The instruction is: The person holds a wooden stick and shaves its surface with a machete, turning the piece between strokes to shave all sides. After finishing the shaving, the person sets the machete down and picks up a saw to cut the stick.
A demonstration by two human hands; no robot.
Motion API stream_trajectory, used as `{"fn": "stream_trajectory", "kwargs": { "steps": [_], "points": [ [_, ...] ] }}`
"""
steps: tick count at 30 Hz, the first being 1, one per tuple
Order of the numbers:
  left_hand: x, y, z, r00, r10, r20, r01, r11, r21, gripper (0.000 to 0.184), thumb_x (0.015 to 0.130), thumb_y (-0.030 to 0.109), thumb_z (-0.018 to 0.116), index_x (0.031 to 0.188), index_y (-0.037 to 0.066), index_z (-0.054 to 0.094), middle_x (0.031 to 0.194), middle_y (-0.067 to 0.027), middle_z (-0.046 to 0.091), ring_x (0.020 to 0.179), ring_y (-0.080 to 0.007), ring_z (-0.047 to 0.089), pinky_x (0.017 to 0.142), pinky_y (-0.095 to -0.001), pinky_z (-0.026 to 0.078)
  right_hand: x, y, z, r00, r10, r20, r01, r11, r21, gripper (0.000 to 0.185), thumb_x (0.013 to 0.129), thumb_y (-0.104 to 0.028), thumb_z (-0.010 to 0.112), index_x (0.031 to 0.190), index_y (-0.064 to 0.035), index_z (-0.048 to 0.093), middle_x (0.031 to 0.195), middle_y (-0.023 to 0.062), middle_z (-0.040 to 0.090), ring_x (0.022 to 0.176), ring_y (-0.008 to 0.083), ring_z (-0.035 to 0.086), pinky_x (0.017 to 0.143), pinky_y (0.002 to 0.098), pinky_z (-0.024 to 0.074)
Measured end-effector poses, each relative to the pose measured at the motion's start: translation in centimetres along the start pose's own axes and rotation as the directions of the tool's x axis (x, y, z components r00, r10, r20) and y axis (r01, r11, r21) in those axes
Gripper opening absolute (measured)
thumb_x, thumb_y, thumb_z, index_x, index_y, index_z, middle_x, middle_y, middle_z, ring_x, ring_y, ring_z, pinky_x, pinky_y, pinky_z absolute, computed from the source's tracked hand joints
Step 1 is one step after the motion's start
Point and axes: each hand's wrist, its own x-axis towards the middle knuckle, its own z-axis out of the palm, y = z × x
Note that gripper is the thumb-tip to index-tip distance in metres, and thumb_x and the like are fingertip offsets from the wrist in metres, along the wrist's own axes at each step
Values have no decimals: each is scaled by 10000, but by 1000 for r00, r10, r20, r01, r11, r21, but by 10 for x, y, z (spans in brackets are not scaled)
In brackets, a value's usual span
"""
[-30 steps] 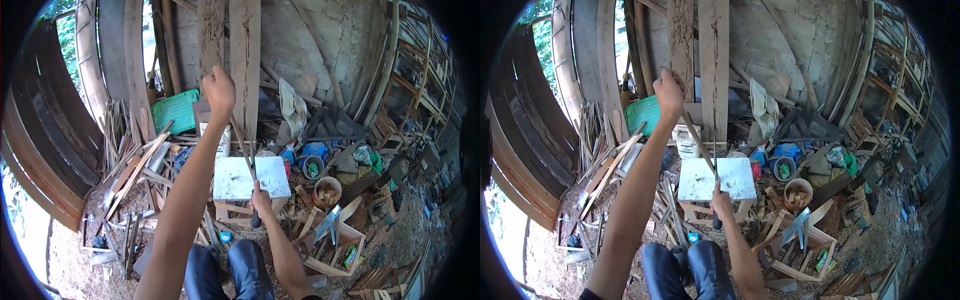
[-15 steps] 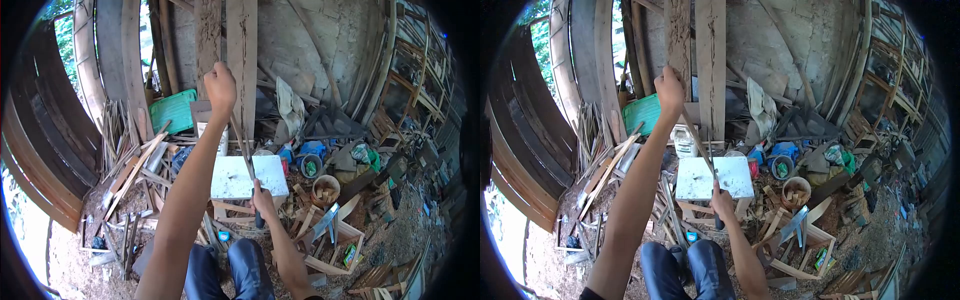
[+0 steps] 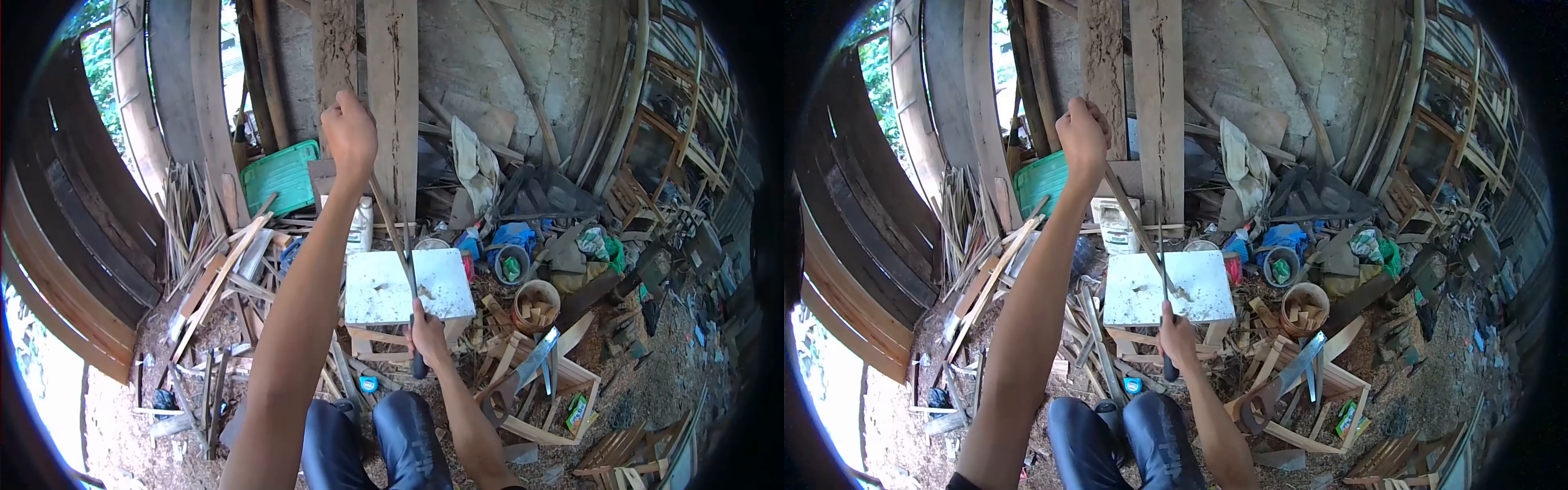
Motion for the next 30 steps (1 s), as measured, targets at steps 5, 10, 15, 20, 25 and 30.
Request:
{"fn": "stream_trajectory", "kwargs": {
  "steps": [5,10,15,20,25,30],
  "points": [
    [2,1,-13,999,-27,17,28,998,-63,441,867,285,367,543,-7,436,495,-58,447,454,-154,427,474,-338,343,26,12,19,994,-103,-24,103,995,8,611,912,-577,364,598,-57,433,445,22,413,335,133,413,335,297,356],
    [6,1,-22,996,-61,72,78,960,-269,446,882,285,356,533,16,429,500,-33,453,407,-122,386,403,-300,286,40,71,-11,973,116,-200,-165,955,-245,645,919,-568,345,561,-40,442,451,52,440,339,170,434,356,326,379],
    [1,0,-8,999,-41,-12,40,996,-76,491,913,320,314,563,3,449,503,-51,452,478,-159,436,497,-334,350,5,30,-3,995,57,-88,-62,996,-64,618,923,-528,382,584,-17,453,456,59,450,360,174,462,368,319,391],
    [10,-8,-16,998,9,-61,-16,994,-110,488,947,473,323,649,91,387,527,2,380,412,-102,346,378,-259,276,17,63,-1,984,16,-177,-50,980,-193,624,913,-538,401,647,20,483,494,80,476,415,186,504,394,314,412],
    [4,4,-36,995,24,-95,-20,999,39,610,864,628,437,642,60,417,510,-12,407,442,-109,396,433,-265,344,59,131,-34,973,89,-215,-167,910,-379,592,910,-515,424,710,36,500,549,89,509,438,196,507,428,349,429],
    [-4,6,-35,996,-28,-89,27,999,-17,486,859,528,554,735,66,465,576,-9,448,485,-87,447,439,-241,365,1,59,-33,964,237,-123,-249,963,-100,597,908,-523,419,659,14,499,537,89,511,424,190,496,398,345,420]
  ]
}}
